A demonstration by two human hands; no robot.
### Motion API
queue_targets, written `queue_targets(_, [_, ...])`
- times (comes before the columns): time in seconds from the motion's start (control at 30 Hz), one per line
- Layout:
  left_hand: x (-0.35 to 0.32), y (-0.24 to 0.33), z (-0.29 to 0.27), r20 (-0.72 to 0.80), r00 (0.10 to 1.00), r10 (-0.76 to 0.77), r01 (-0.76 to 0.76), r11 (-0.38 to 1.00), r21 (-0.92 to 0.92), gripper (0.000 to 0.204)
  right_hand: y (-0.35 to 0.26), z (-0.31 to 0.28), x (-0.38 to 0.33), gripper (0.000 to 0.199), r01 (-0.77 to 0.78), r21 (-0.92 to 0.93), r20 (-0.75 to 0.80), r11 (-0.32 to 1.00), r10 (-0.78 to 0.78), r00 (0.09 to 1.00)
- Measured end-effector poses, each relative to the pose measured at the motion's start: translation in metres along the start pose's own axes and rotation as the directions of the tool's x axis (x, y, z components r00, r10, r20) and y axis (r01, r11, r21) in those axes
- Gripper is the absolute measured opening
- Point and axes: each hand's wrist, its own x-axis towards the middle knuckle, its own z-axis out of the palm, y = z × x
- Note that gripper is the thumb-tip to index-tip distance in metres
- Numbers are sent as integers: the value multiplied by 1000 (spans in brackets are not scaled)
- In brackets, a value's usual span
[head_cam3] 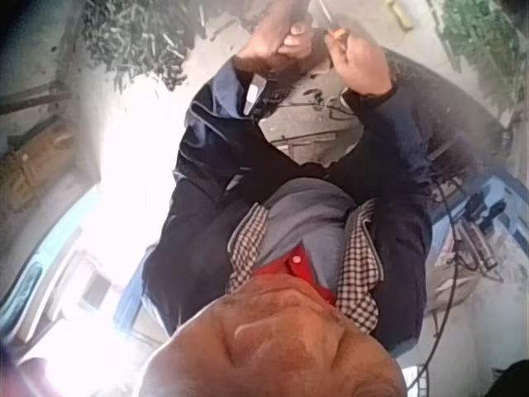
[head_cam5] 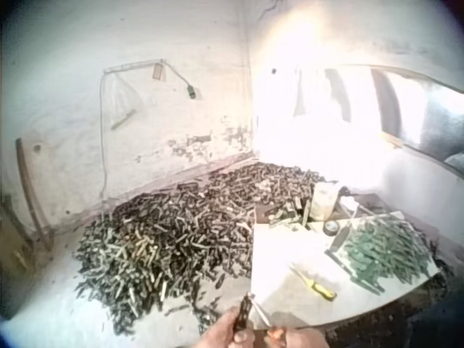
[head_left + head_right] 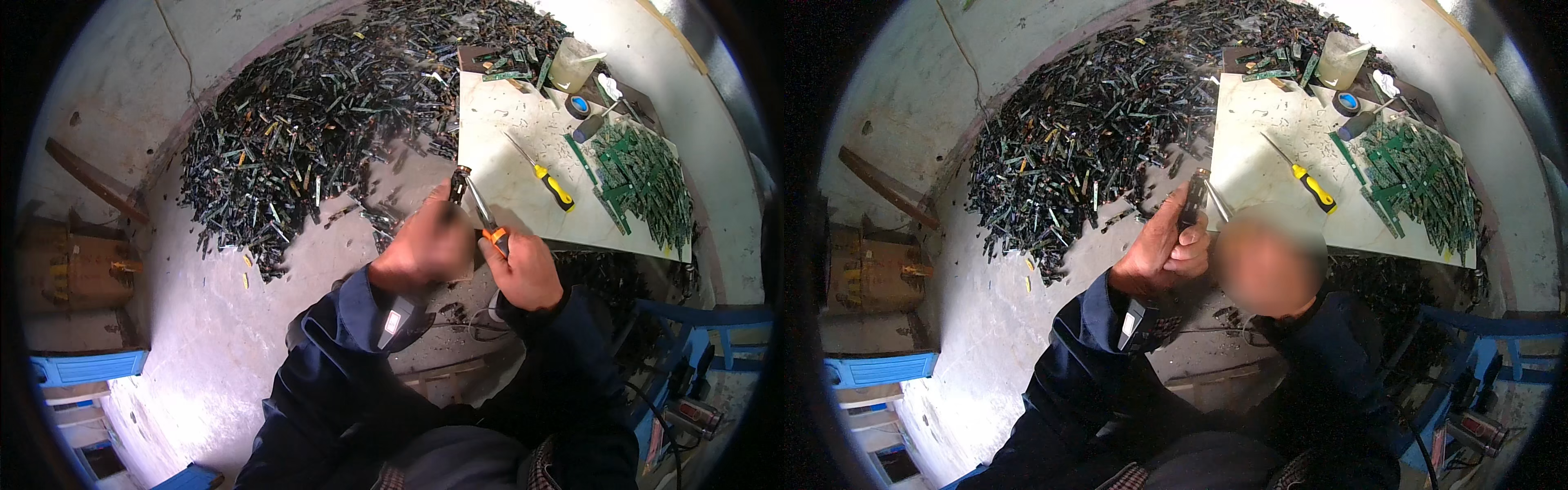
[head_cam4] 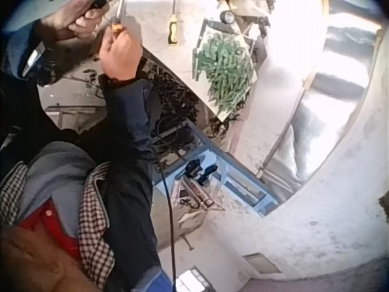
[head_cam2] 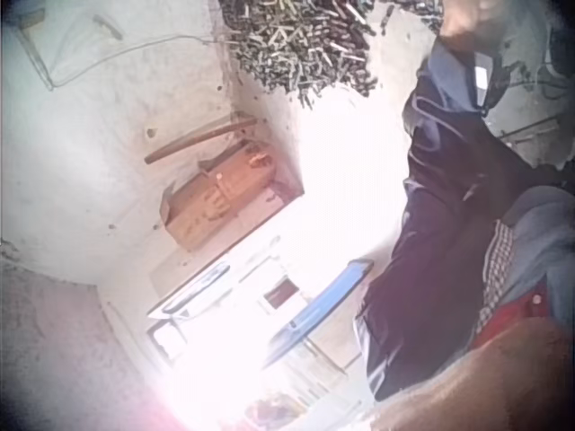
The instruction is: The person sits on the floor and uses pliers to strip components from a green circuit board, dropping the pieces onto a large pile. They then switch to a screwdriver to pry off additional parts from the board.
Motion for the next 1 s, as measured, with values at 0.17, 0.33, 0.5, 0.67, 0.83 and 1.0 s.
queue_targets(0.17, [-10, -19, 35, 98, 977, 189, -187, 539, 821, 47, -21, -6, 3, 18, -220, 929, 290, 299, -218, 932])
queue_targets(0.33, [0, -21, 16, 115, 991, 72, -133, 672, 729, 56, -17, -11, -14, 34, -391, 920, 378, -16, -220, 899])
queue_targets(0.5, [-7, -40, 24, 96, 981, 171, -160, 417, 895, 63, -23, -17, -19, 47, -488, 873, 477, 8, -228, 849])
queue_targets(0.67, [-7, -38, 23, 74, 952, 296, -133, 187, 973, 63, -41, -18, -27, 48, -558, 815, 577, 155, -141, 804])
queue_targets(0.83, [6, -33, 25, -5, 972, 234, -76, 333, 940, 61, -57, 11, -31, 42, -506, 805, 577, 309, -215, 787])
queue_targets(1.0, [0, -27, 19, 72, 907, 415, -188, 245, 951, 61, -48, -11, -17, 35, -222, 857, 359, 465, -231, 904])
